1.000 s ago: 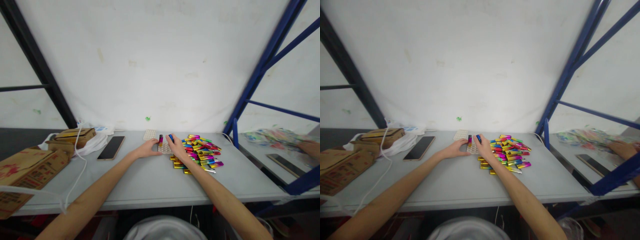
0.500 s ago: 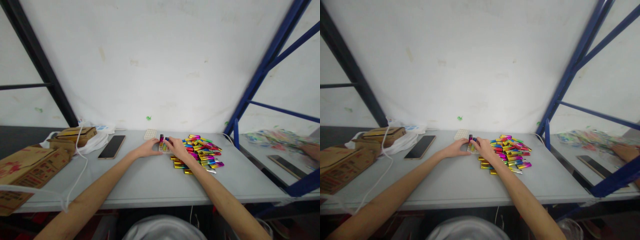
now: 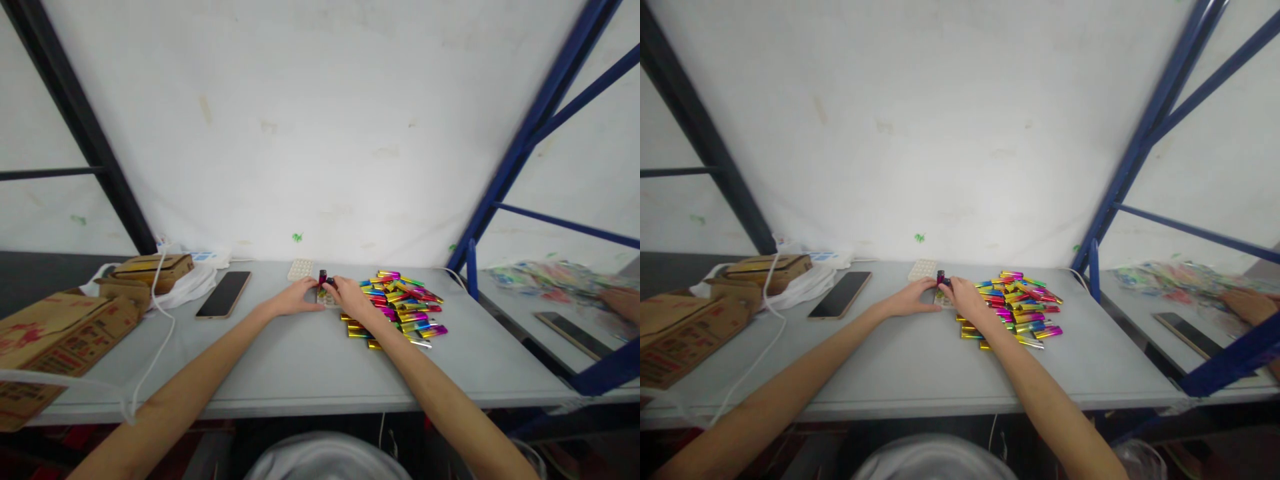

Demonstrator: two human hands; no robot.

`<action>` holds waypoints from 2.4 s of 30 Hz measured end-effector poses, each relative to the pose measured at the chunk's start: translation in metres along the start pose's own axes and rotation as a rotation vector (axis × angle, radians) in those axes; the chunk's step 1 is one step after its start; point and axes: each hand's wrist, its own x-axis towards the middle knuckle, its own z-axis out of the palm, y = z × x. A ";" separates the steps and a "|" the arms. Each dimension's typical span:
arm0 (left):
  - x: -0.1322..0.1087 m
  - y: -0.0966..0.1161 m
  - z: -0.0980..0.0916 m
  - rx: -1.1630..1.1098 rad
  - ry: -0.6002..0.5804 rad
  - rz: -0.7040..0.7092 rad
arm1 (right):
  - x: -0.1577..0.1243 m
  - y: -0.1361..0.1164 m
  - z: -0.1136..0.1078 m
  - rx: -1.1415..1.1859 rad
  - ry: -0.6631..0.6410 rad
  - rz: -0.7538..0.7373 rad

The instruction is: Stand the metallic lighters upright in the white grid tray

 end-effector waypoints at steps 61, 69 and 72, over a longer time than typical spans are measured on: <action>-0.001 0.004 -0.003 0.016 -0.006 -0.035 | 0.002 0.056 -0.015 1.099 0.267 0.276; -0.001 0.002 -0.001 -0.002 0.001 -0.024 | -0.002 0.031 -0.012 1.240 0.202 0.278; -0.001 0.002 -0.002 0.000 -0.004 -0.020 | -0.001 0.025 -0.011 1.233 0.276 0.291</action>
